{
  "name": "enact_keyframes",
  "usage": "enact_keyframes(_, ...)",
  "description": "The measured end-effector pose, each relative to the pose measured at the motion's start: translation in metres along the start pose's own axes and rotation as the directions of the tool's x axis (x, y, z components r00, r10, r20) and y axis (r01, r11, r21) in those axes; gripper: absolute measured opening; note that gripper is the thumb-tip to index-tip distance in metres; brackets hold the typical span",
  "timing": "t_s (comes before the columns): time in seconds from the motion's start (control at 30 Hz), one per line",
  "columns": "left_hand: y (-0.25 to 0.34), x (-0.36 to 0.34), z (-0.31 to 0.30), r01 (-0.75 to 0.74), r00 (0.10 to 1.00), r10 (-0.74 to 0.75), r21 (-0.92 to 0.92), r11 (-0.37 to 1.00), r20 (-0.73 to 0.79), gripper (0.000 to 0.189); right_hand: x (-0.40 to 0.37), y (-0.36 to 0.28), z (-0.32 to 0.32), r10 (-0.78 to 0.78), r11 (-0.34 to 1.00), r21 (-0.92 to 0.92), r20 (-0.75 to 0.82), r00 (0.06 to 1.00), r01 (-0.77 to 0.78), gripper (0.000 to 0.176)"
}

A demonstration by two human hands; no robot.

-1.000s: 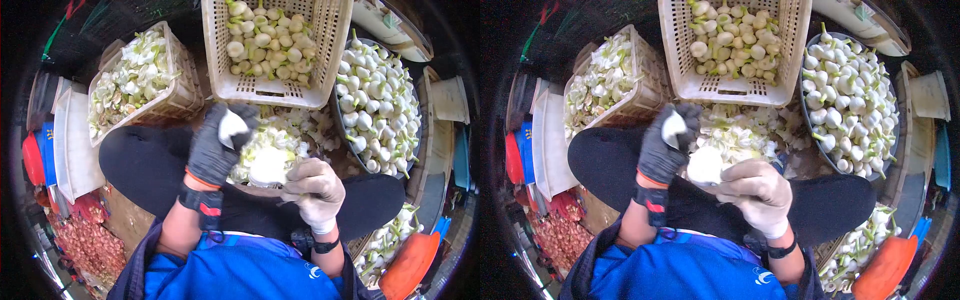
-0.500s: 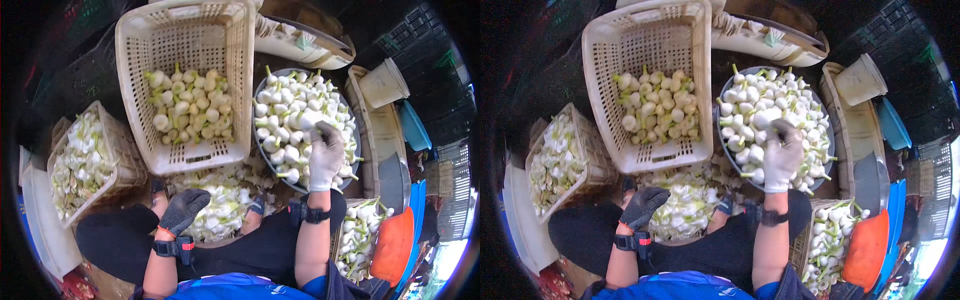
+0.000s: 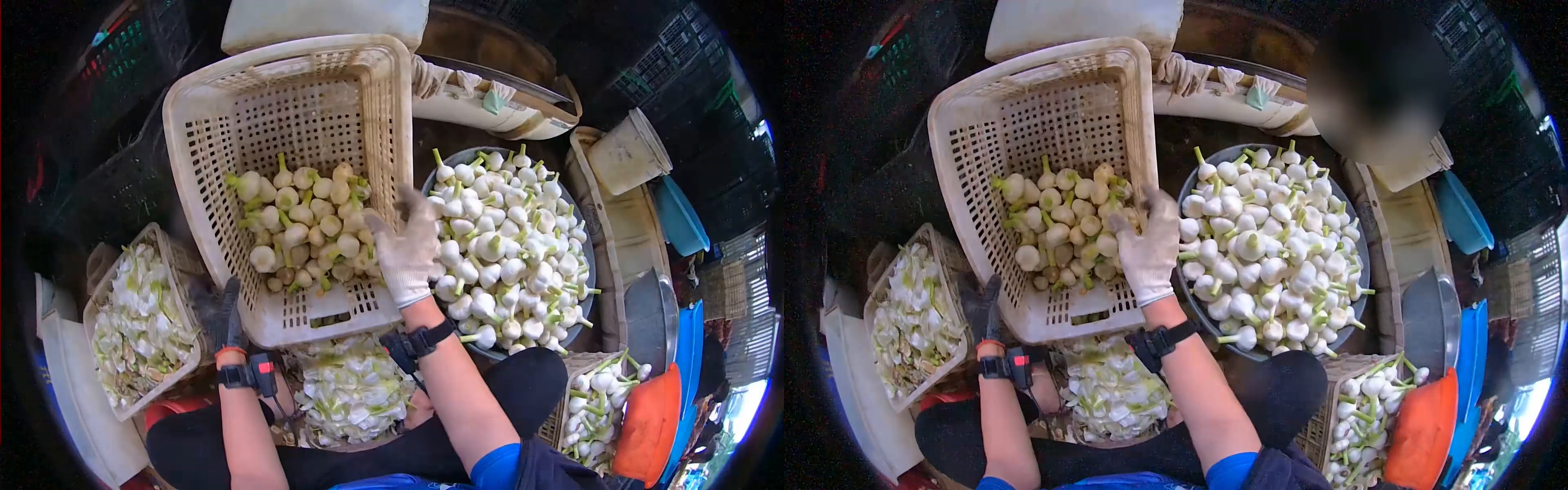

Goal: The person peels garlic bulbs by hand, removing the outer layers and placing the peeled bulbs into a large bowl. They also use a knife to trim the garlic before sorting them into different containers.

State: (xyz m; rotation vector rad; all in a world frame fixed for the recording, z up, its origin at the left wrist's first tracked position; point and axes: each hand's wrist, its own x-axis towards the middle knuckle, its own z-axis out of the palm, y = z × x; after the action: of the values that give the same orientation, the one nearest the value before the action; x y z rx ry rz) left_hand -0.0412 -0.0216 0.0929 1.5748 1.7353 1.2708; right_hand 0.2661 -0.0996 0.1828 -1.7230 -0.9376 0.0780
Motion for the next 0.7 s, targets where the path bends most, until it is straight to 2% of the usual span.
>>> enact_keyframes(0.03, -0.005, 0.009, 0.003, 0.09, 0.989, -0.097, 0.065, 0.994, 0.108, 0.081, 0.008, 0.002, 0.003, -0.046, 0.998, 0.032, -0.075, 0.996, 0.048, 0.067)
enact_keyframes(0.07, -0.028, 0.017, 0.012, 0.088, 0.99, -0.095, 0.07, 0.994, 0.103, 0.081, 0.014, 0.005, 0.006, -0.044, 0.998, 0.038, -0.074, 0.996, 0.047, 0.067)
enact_keyframes(0.13, -0.077, 0.026, 0.024, 0.328, 0.922, -0.306, -0.057, 0.943, 0.238, 0.079, 0.02, 0.018, 0.015, -0.104, 0.983, -0.177, -0.3, 0.948, 0.051, 0.071)
enact_keyframes(0.17, -0.034, 0.015, 0.021, 0.255, 0.962, -0.236, -0.139, 0.957, 0.138, 0.069, 0.022, 0.028, 0.017, -0.103, 0.971, -0.232, -0.167, 0.981, 0.062, 0.068)
enact_keyframes(0.2, -0.023, 0.01, 0.019, 0.281, 0.956, -0.288, 0.103, 0.954, 0.059, 0.065, 0.026, 0.041, 0.021, 0.266, 0.915, -0.338, 0.089, 0.96, -0.222, 0.057)
enact_keyframes(0.23, -0.049, 0.009, 0.028, 0.031, 0.998, -0.033, -0.043, 0.999, -0.054, 0.059, 0.022, 0.05, 0.025, 0.353, 0.926, -0.162, 0.054, 0.934, -0.341, 0.045)
enact_keyframes(0.27, -0.009, -0.001, 0.024, 0.023, 0.992, -0.018, 0.038, 0.999, -0.129, 0.05, 0.021, 0.071, 0.033, 0.254, 0.953, -0.171, 0.007, 0.967, -0.25, 0.037)
enact_keyframes(0.3, -0.01, -0.002, 0.017, 0.181, 0.983, -0.184, 0.165, 0.97, 0.007, 0.046, 0.02, 0.079, 0.029, 0.282, 0.953, -0.14, 0.083, 0.956, -0.269, 0.032)
enact_keyframes(0.33, -0.017, -0.005, 0.017, 0.251, 0.965, -0.251, 0.01, 0.968, 0.076, 0.048, 0.008, 0.085, 0.028, 0.154, 0.983, -0.093, -0.034, 0.987, -0.157, 0.026)
enact_keyframes(0.37, -0.015, -0.019, 0.01, 0.23, 0.969, -0.229, -0.002, 0.973, 0.095, 0.048, -0.003, 0.074, 0.026, 0.06, 0.973, 0.229, -0.103, 0.993, -0.035, 0.024)
enact_keyframes(0.4, 0.008, -0.04, 0.001, 0.246, 0.968, -0.245, -0.022, 0.969, 0.05, 0.045, -0.031, 0.11, 0.008, 0.105, 0.943, -0.319, 0.011, 0.994, -0.096, 0.022)
enact_keyframes(0.43, -0.014, -0.063, 0.003, 0.178, 0.979, -0.195, -0.209, 0.962, -0.059, 0.045, -0.049, 0.067, -0.006, 0.085, 0.996, 0.015, -0.073, 0.994, -0.085, 0.026)
enact_keyframes(0.47, -0.01, -0.071, 0.01, 0.085, 0.972, -0.161, -0.386, 0.919, -0.17, 0.045, -0.064, 0.054, -0.011, -0.057, 0.998, -0.019, -0.155, 0.986, 0.055, 0.03)
enact_keyframes(0.53, -0.017, -0.062, 0.021, 0.113, 0.971, -0.175, -0.335, 0.936, -0.163, 0.045, -0.065, 0.076, 0.0, 0.025, 0.956, 0.292, -0.162, 0.986, 0.023, 0.037)
enact_keyframes(0.57, -0.026, -0.067, 0.015, 0.161, 0.972, -0.197, -0.255, 0.954, -0.124, 0.045, -0.059, 0.09, -0.006, 0.138, 0.983, -0.116, -0.046, 0.989, -0.143, 0.034)
enact_keyframes(0.6, -0.017, -0.043, 0.008, 0.358, 0.933, -0.353, -0.071, 0.931, 0.074, 0.044, -0.026, 0.066, -0.003, 0.28, 0.828, -0.513, 0.028, 0.959, -0.227, 0.033)
enact_keyframes(0.63, 0.02, -0.027, 0.003, 0.347, 0.929, -0.348, 0.032, 0.937, 0.125, 0.045, 0.0, 0.058, 0.006, 0.27, 0.925, -0.3, 0.093, 0.958, -0.232, 0.037)
enact_keyframes(0.67, -0.017, -0.013, 0.009, 0.143, 0.973, -0.13, -0.059, 0.988, 0.188, 0.047, 0.011, 0.052, 0.01, 0.245, 0.969, -0.065, 0.149, 0.958, -0.238, 0.042)
enact_keyframes(0.7, -0.02, -0.013, 0.008, 0.241, 0.953, -0.243, 0.038, 0.97, 0.179, 0.046, 0.007, 0.043, 0.008, 0.242, 0.97, -0.057, 0.151, 0.958, -0.236, 0.042)
